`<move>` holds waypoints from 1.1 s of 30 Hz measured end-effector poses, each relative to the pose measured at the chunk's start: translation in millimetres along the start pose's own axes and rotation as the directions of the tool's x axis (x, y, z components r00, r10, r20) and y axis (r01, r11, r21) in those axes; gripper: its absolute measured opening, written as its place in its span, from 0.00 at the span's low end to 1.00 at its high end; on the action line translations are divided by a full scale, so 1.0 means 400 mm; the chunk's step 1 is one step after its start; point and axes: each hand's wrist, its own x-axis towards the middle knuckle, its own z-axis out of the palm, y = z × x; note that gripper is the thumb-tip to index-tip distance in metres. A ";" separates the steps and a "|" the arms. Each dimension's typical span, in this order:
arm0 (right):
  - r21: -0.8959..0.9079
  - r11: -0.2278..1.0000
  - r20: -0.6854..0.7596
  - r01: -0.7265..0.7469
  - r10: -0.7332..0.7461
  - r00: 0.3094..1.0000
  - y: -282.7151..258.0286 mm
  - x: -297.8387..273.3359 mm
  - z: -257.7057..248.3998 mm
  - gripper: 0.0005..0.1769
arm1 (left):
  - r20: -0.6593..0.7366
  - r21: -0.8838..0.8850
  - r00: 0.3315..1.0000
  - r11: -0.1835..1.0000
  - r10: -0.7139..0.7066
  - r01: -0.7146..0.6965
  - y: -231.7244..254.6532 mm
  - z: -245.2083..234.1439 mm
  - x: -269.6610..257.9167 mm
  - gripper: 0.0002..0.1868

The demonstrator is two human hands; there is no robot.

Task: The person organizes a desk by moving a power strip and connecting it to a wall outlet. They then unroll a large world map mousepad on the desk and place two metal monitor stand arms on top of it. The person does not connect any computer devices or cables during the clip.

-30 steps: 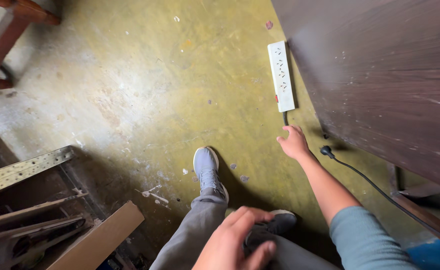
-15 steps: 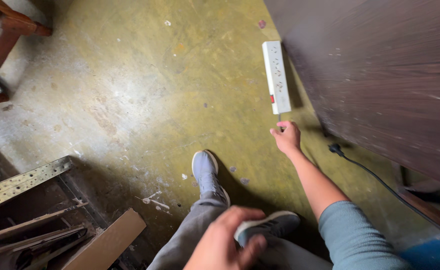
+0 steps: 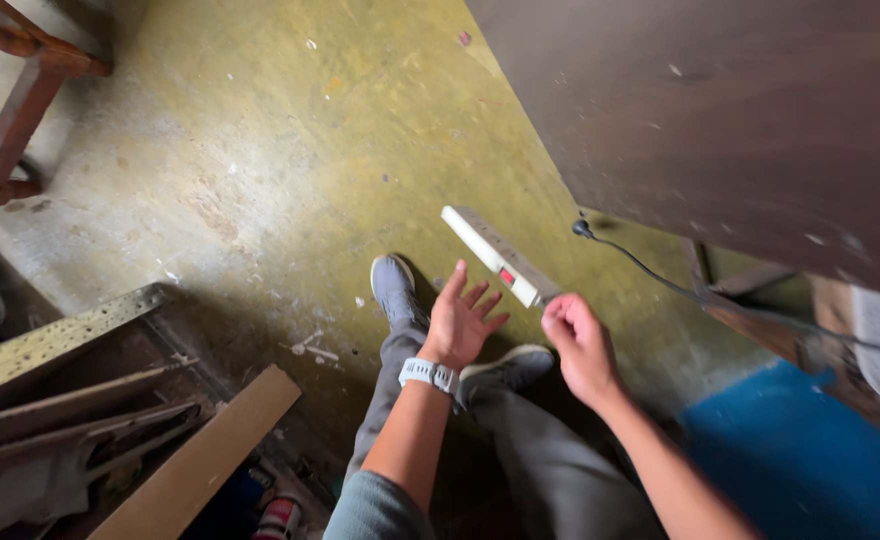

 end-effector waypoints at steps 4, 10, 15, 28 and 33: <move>-0.180 0.983 0.023 -0.033 0.038 0.999 -0.096 -0.227 -0.030 0.05 | 0.146 0.140 0.979 0.977 0.139 -0.160 -0.052 0.035 -0.100 0.24; -0.251 0.957 0.096 -0.146 0.174 0.980 -0.064 -0.382 -0.132 0.14 | 0.121 0.345 0.974 0.912 0.192 -0.222 -0.123 0.140 -0.315 0.16; -0.229 0.948 -0.348 -0.221 0.132 0.928 0.037 -0.331 -0.299 0.25 | 0.217 0.368 0.947 0.879 0.236 -0.304 -0.195 0.187 -0.397 0.18; -0.252 0.964 -0.359 -0.079 -0.018 0.933 -0.003 0.007 -0.355 0.30 | 0.191 0.359 0.952 0.886 0.237 -0.293 -0.249 0.150 -0.374 0.15; -0.254 0.964 -0.411 -0.076 -0.036 0.911 0.004 -0.003 -0.322 0.12 | 0.247 0.538 0.891 0.711 0.381 -0.453 -0.213 0.183 -0.356 0.21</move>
